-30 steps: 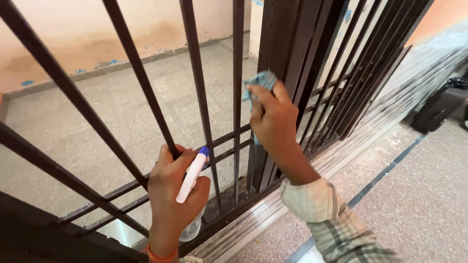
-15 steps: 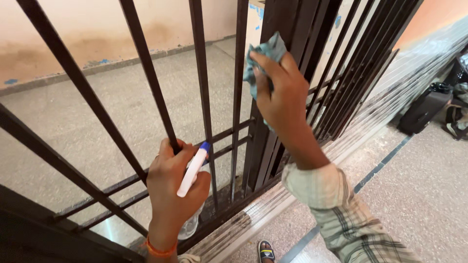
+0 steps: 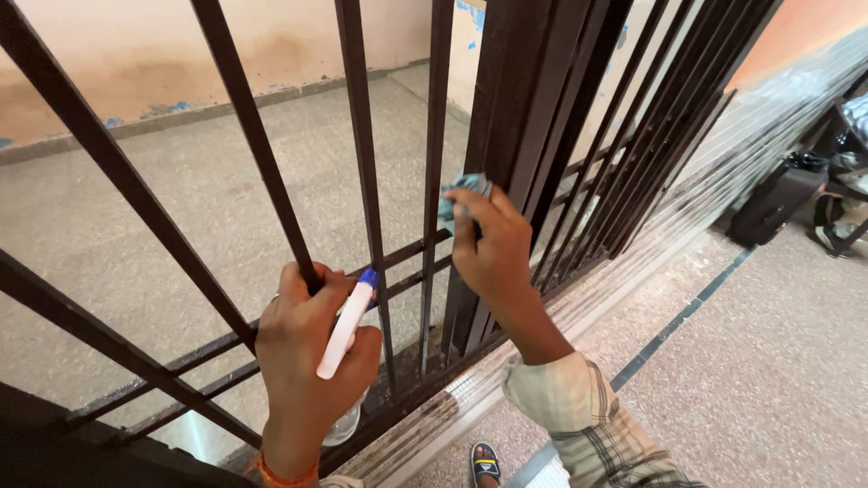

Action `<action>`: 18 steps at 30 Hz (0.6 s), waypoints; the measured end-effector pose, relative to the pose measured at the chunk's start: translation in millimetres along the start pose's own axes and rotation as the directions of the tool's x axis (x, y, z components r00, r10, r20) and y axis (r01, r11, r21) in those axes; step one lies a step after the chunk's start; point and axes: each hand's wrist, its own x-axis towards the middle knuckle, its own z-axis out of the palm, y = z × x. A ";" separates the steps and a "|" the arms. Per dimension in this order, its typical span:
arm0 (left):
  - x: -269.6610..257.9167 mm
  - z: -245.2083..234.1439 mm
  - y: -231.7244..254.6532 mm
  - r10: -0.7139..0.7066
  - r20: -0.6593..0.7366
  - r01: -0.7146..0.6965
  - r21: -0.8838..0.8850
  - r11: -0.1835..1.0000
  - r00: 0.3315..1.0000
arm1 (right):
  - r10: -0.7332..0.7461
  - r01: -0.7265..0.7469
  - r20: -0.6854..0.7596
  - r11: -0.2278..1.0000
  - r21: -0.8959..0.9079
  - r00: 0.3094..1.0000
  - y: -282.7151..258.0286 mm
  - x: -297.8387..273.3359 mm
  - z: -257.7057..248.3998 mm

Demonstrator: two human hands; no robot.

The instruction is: The person sprays liquid from a bottle and wipes the bars and frame of a metal gate with a cloth.

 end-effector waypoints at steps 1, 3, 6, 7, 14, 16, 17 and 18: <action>-0.1 0.2 -0.2 0.000 0.002 0.000 -0.004 1.000 1.000 | 0.001 -0.001 0.001 1.000 -0.004 1.000 2.2 -8.4 -1.5; -0.8 1.1 -0.2 0.003 -0.011 -0.003 0.000 1.000 1.000 | 0.036 -0.040 0.067 0.998 0.053 0.997 9.9 -28.2 -4.9; -1.8 1.0 -1.0 0.013 -0.017 -0.013 -0.012 1.000 1.000 | 0.209 -0.215 0.078 0.974 0.067 0.975 31.3 -59.0 -2.5; -2.2 0.3 -1.4 0.017 -0.009 -0.017 -0.010 1.000 1.000 | 0.216 -0.221 0.074 0.973 0.067 0.974 37.3 -72.2 1.1; -3.4 0.6 -3.1 0.049 -0.018 -0.049 -0.003 0.999 0.999 | 0.394 -0.402 0.077 0.906 0.133 0.916 30.6 -125.1 -1.7; -2.0 1.4 -3.5 0.054 -0.019 -0.054 0.003 0.999 0.998 | 0.365 -0.368 0.051 0.922 0.118 0.930 23.9 -111.6 -7.2; -2.6 1.7 -3.6 0.046 -0.017 -0.046 0.013 0.999 0.999 | 0.321 -0.329 0.093 0.940 0.091 0.943 23.3 -100.0 -9.0; -3.2 2.4 -3.6 0.039 -0.015 -0.038 0.023 0.999 0.999 | 0.277 -0.288 0.136 0.955 0.067 0.951 22.9 -88.5 -8.3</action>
